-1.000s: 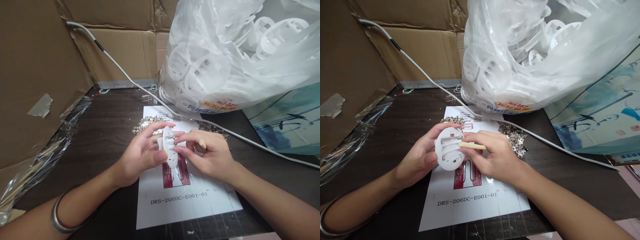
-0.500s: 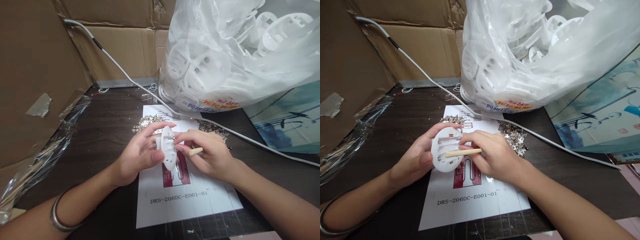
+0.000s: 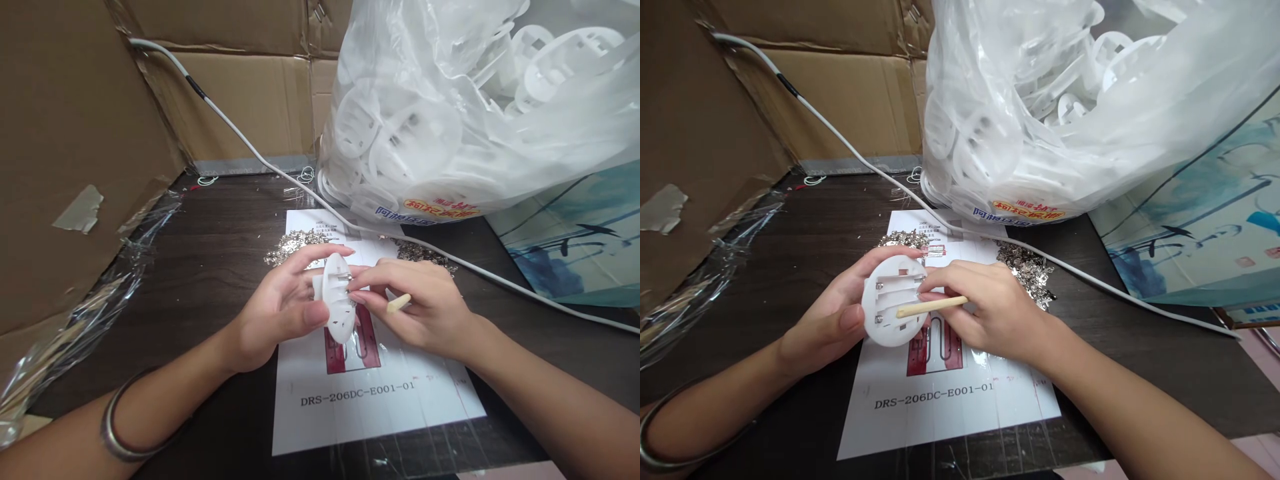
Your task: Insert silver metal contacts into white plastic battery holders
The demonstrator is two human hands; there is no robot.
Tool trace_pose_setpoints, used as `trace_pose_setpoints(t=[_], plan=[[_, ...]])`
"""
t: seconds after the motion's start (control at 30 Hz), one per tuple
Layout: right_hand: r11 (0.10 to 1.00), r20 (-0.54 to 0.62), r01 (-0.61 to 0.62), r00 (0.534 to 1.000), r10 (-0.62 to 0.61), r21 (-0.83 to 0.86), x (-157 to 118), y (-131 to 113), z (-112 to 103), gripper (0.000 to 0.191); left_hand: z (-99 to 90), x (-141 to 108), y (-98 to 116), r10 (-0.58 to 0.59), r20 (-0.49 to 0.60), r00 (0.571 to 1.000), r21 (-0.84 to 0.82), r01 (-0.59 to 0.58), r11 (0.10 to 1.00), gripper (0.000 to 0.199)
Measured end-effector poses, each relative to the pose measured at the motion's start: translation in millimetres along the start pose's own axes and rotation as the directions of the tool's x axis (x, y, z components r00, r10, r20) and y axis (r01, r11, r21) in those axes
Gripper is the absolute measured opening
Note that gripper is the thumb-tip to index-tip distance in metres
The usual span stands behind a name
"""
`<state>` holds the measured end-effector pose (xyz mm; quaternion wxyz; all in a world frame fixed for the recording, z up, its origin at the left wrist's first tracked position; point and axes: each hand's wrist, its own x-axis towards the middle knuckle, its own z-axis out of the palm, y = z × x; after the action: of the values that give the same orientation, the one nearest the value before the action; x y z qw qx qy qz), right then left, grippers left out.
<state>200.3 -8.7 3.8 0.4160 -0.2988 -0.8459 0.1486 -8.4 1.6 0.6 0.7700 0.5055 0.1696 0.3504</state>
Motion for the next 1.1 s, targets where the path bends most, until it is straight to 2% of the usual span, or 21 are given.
trace_pose_setpoints(t=[0.13, 0.27, 0.43, 0.53, 0.67, 0.8, 0.87, 0.93, 0.97, 1.1], plan=[[0.998, 0.002, -0.029, 1.000, 0.029, 0.061, -0.4, -2.1, -2.1, 0.018, 0.8, 0.3, 1.5, -0.007, -0.004, 1.000, -0.024, 0.006, 1.000, 0.050], [0.981, 0.013, -0.093, 0.996, 0.092, 0.172, 0.3, -5.2, -3.3, 0.015, 4.6, 1.5, 6.0, -0.008, -0.014, 1.000, -0.060, 0.007, 0.998, 0.048], [0.921, 0.028, -0.236, 0.970, 0.240, 0.310, 0.9, -7.0, 0.0, 0.009, 9.1, 2.3, 10.9, -0.016, -0.040, 0.999, -0.096, 0.012, 0.995, 0.045], [0.895, -0.015, -0.277, 0.954, 0.301, 0.351, 0.6, -8.2, 4.2, 0.008, 9.5, 1.4, 12.0, -0.028, -0.049, 0.998, -0.124, 0.021, 0.992, 0.044], [0.824, 0.001, -0.336, 0.926, 0.377, 0.455, -0.8, -9.8, 10.1, 0.009, 9.0, -0.1, 12.4, -0.027, -0.066, 0.997, -0.129, 0.019, 0.991, 0.045], [0.850, -0.028, -0.331, 0.927, 0.375, 0.411, -1.7, -10.6, 12.5, 0.010, 7.5, 0.4, 11.7, 0.003, -0.081, 0.997, -0.108, -0.012, 0.994, 0.048], [0.820, -0.062, -0.381, 0.893, 0.447, 0.427, -1.7, -11.3, 11.9, 0.012, 6.7, 0.6, 11.2, 0.021, -0.101, 0.995, -0.123, -0.033, 0.992, 0.048], [0.759, -0.077, -0.448, 0.837, 0.542, 0.472, -1.3, -12.3, 10.7, 0.011, 6.5, 0.6, 10.7, 0.017, -0.124, 0.992, -0.141, -0.034, 0.989, 0.049], [0.733, -0.060, -0.477, 0.818, 0.572, 0.484, -0.9, -12.9, 10.1, 0.011, 6.8, 0.5, 10.4, 0.015, -0.139, 0.990, -0.144, -0.036, 0.989, 0.049], [0.654, 0.124, -0.568, 0.794, 0.595, 0.500, 0.9, -15.2, 9.1, 0.014, 10.2, 1.0, 9.3, 0.014, -0.179, 0.984, -0.142, -0.040, 0.989, 0.048]])
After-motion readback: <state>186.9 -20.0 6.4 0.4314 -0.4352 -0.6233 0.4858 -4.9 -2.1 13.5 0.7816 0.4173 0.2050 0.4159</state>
